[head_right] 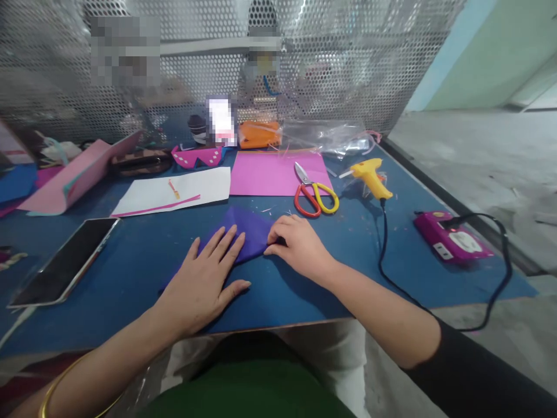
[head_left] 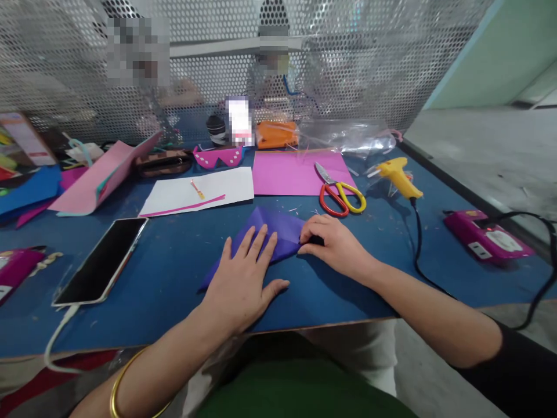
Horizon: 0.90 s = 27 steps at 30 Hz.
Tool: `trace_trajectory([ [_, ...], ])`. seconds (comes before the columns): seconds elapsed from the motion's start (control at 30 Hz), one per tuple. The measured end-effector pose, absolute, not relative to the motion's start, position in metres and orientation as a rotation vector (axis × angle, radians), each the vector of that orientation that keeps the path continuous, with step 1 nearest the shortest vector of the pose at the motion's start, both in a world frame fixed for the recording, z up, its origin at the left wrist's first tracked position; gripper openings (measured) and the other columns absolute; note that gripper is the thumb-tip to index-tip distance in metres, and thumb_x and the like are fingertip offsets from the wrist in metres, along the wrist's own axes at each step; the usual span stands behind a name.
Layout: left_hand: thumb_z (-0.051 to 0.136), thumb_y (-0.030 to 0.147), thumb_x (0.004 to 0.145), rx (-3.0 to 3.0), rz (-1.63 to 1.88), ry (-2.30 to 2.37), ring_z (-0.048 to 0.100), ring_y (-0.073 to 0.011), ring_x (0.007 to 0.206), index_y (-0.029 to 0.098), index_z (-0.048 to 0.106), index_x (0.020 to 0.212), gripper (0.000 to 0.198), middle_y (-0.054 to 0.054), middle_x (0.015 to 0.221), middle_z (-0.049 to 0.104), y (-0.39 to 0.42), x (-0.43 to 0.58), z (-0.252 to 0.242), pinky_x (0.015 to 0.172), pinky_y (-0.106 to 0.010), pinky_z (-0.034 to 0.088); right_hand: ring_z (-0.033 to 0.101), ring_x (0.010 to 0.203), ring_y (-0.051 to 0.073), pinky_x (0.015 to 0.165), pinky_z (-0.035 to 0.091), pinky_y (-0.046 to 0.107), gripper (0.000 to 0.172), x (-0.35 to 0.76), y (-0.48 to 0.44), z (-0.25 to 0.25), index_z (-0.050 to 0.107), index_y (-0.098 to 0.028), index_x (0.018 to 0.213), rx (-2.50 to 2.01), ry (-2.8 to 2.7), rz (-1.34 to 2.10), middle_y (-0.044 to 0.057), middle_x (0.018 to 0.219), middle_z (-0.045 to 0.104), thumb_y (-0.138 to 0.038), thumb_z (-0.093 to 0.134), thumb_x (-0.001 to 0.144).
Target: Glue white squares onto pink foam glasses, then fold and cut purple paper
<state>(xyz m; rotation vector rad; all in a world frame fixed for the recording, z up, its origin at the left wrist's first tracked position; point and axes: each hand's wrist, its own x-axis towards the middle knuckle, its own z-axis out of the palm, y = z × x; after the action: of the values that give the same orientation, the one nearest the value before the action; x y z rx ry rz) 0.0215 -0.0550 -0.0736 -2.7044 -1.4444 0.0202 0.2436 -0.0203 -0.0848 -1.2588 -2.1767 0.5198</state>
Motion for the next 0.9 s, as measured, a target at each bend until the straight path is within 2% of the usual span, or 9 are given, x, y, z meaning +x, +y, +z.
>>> trace_trajectory([
  [0.3,0.034,0.067,0.093,-2.713,-0.021,-1.474,0.027,-0.0373,0.146,0.01,0.029,0.153,0.083,-0.018,0.159,0.03,-0.055,0.02,-0.073,0.111,-0.065,0.029,0.058,0.085,0.017,0.091,0.04,0.039,0.012,0.249,-0.018,-0.088,0.065,-0.02,0.076,-1.217,-2.179,0.549,0.0,0.088,0.067,-0.021,0.076,0.08],
  [0.37,0.035,0.061,0.096,-2.727,-0.073,-1.479,0.031,-0.0361,0.145,0.009,0.034,0.151,0.075,-0.018,0.156,0.037,-0.053,0.019,-0.07,0.111,-0.063,0.031,0.058,0.086,0.017,0.09,0.04,0.039,0.011,0.249,-0.017,-0.089,0.065,-0.02,0.076,-1.197,-2.196,0.55,0.001,0.088,0.067,-0.021,0.074,0.082],
  [0.47,0.044,0.042,0.098,-2.725,-0.218,-1.466,0.04,-0.0336,0.14,0.008,0.048,0.141,0.055,-0.018,0.147,0.051,-0.044,0.022,-0.06,0.113,-0.057,0.031,0.058,0.085,0.017,0.086,0.039,0.037,0.012,0.249,-0.016,-0.091,0.065,-0.019,0.075,-1.163,-2.214,0.515,0.001,0.086,0.068,-0.02,0.07,0.086],
  [0.57,0.059,0.031,0.091,-2.803,-0.379,-1.313,0.052,-0.0299,0.127,0.013,0.062,0.122,0.036,-0.013,0.126,0.066,-0.027,0.027,-0.05,0.116,-0.052,0.026,0.057,0.084,0.019,0.084,0.038,0.036,0.01,0.245,-0.019,-0.089,0.064,-0.018,0.078,-1.189,-2.25,0.423,0.003,0.085,0.068,-0.02,0.069,0.086],
  [0.63,0.064,0.032,0.087,-2.918,-0.377,-1.281,0.063,-0.0258,0.105,0.016,0.066,0.101,0.021,-0.008,0.102,0.072,-0.015,0.031,-0.046,0.112,-0.049,0.032,0.056,0.085,0.019,0.085,0.038,0.037,0.009,0.244,-0.021,-0.088,0.064,-0.018,0.079,-1.227,-2.275,0.376,0.004,0.086,0.068,-0.02,0.07,0.086],
  [0.7,0.064,0.033,0.086,-3.02,-0.334,-1.306,0.065,-0.0233,0.093,0.019,0.065,0.093,0.016,-0.005,0.091,0.072,-0.006,0.034,-0.044,0.103,-0.046,0.04,0.057,0.087,0.02,0.085,0.039,0.036,0.008,0.244,-0.023,-0.086,0.064,-0.018,0.081,-1.238,-2.275,0.383,0.004,0.088,0.068,-0.02,0.072,0.084],
  [0.77,0.063,0.033,0.086,-3.078,-0.305,-1.352,0.065,-0.0224,0.09,0.02,0.064,0.09,0.014,-0.003,0.089,0.072,-0.001,0.036,-0.043,0.097,-0.044,0.043,0.058,0.089,0.02,0.085,0.04,0.036,0.009,0.246,-0.023,-0.085,0.065,-0.018,0.085,-1.22,-2.252,0.439,0.004,0.092,0.068,-0.018,0.074,0.082],
  [0.9,0.064,0.034,0.085,-3.133,-0.283,-1.45,0.065,-0.0209,0.091,0.021,0.066,0.09,0.015,-0.001,0.091,0.073,0.002,0.036,-0.04,0.105,-0.045,0.036,0.059,0.09,0.019,0.087,0.042,0.035,0.012,0.251,-0.022,-0.086,0.066,-0.019,0.086,-1.186,-2.186,0.532,0.003,0.093,0.069,-0.016,0.076,0.08],
])
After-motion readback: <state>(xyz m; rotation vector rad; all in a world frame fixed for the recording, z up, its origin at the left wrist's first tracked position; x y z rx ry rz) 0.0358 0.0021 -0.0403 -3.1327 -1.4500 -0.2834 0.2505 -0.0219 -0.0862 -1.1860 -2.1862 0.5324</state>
